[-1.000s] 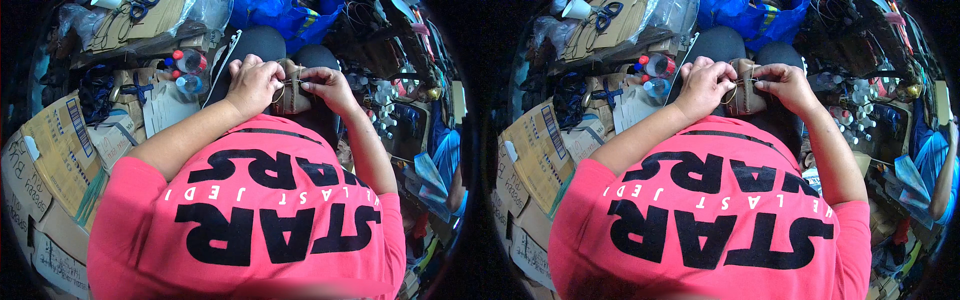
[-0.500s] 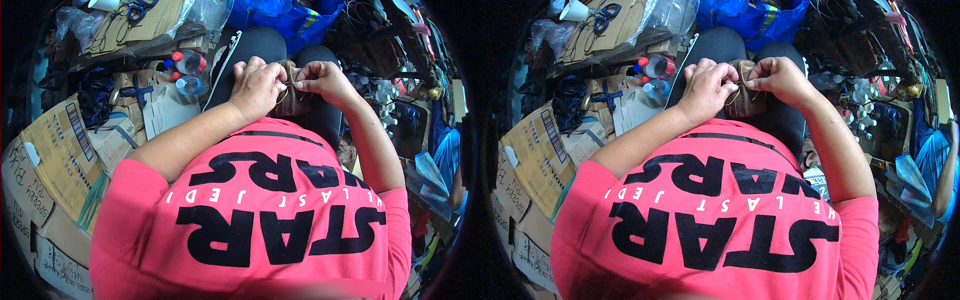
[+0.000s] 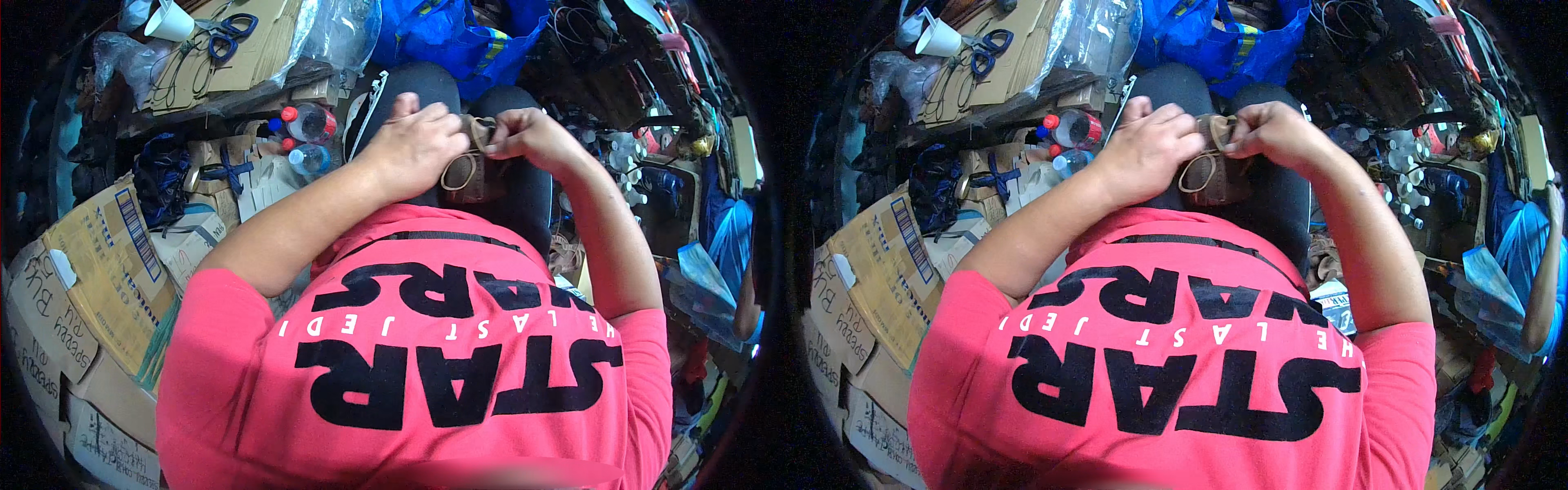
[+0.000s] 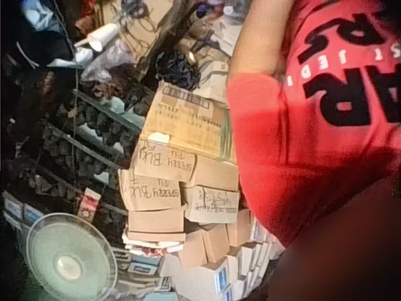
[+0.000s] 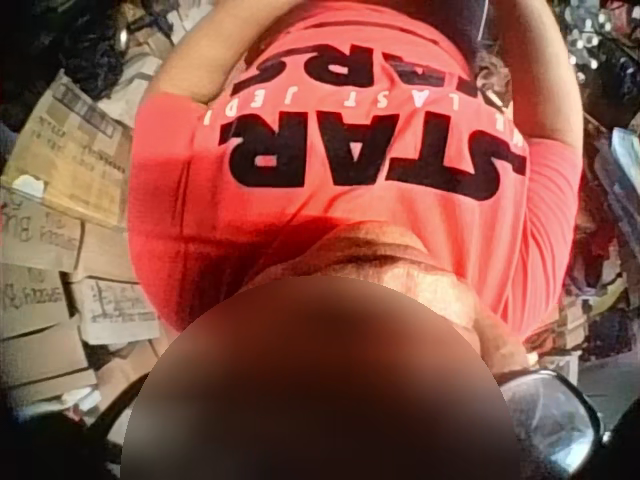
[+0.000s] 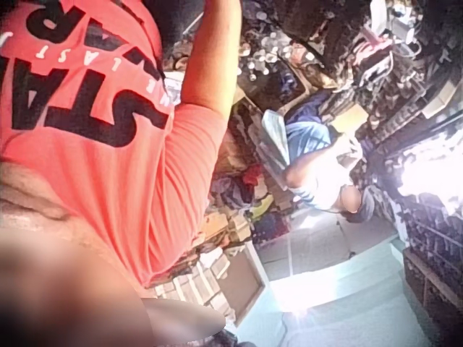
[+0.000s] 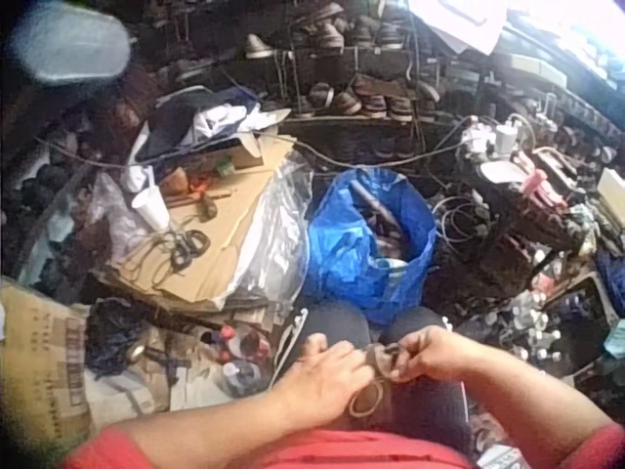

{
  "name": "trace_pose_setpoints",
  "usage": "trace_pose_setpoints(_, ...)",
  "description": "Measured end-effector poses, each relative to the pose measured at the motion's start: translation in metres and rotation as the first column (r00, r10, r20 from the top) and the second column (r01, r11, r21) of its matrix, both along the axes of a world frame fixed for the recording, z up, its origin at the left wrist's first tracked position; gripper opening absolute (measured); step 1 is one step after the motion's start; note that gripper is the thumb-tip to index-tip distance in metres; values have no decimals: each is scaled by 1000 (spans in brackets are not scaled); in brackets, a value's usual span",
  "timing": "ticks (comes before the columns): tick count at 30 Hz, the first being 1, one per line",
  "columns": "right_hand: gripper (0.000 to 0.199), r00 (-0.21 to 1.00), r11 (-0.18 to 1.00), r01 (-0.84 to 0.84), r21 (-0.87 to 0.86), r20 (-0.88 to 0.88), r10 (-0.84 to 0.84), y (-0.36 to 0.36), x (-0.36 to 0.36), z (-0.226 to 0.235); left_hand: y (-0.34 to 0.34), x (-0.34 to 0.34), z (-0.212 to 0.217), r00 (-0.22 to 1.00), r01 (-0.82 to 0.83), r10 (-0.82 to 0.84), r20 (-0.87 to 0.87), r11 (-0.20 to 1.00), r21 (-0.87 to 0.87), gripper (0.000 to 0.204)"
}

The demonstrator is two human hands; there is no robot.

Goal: Sewing a leather shoe upper by hand using a needle and thread in a manufacturing environment.

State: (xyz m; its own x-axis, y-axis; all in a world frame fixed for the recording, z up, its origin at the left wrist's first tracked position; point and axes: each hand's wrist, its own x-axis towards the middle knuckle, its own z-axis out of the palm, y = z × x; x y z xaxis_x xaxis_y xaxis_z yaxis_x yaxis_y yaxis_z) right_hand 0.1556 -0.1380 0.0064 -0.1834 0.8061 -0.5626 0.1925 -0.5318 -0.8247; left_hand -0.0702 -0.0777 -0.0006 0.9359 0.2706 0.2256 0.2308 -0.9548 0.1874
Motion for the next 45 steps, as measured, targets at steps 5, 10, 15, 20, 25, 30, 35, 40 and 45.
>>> trace_pose_setpoints(5,11,999,1000,-25,0,24,25,-11,11,6,4,-30,7,990,-84,109,85,963,-257,15)
trace_pose_setpoints(10,11,969,996,29,79,244,-48,-25,17,13,7,-23,-2,925,-126,321,204,764,-632,25)
trace_pose_setpoints(15,13,973,973,76,218,198,-120,-35,16,4,-3,-8,-4,902,-104,332,276,788,-607,14)
trace_pose_setpoints(20,14,934,958,-7,285,344,-96,-36,12,-2,-8,-2,-8,895,-135,355,269,791,-597,11)
trace_pose_setpoints(25,14,922,931,-21,364,366,-122,-39,13,-12,-10,0,-11,888,-165,380,260,789,-591,10)
trace_pose_setpoints(30,14,914,910,-25,415,378,-147,-40,7,-19,-16,-3,-12,890,-262,412,196,813,-520,11)
trace_pose_setpoints(35,17,884,840,-83,536,429,-186,-42,1,-26,-28,-3,-12,893,-331,428,138,833,-443,9)
trace_pose_setpoints(40,19,885,842,-53,536,415,-209,-41,-6,-24,-34,0,-13,903,-355,417,106,861,-364,8)
trace_pose_setpoints(45,20,887,850,-26,526,405,-223,-39,-10,-24,-37,3,-15,900,-366,424,98,859,-358,9)
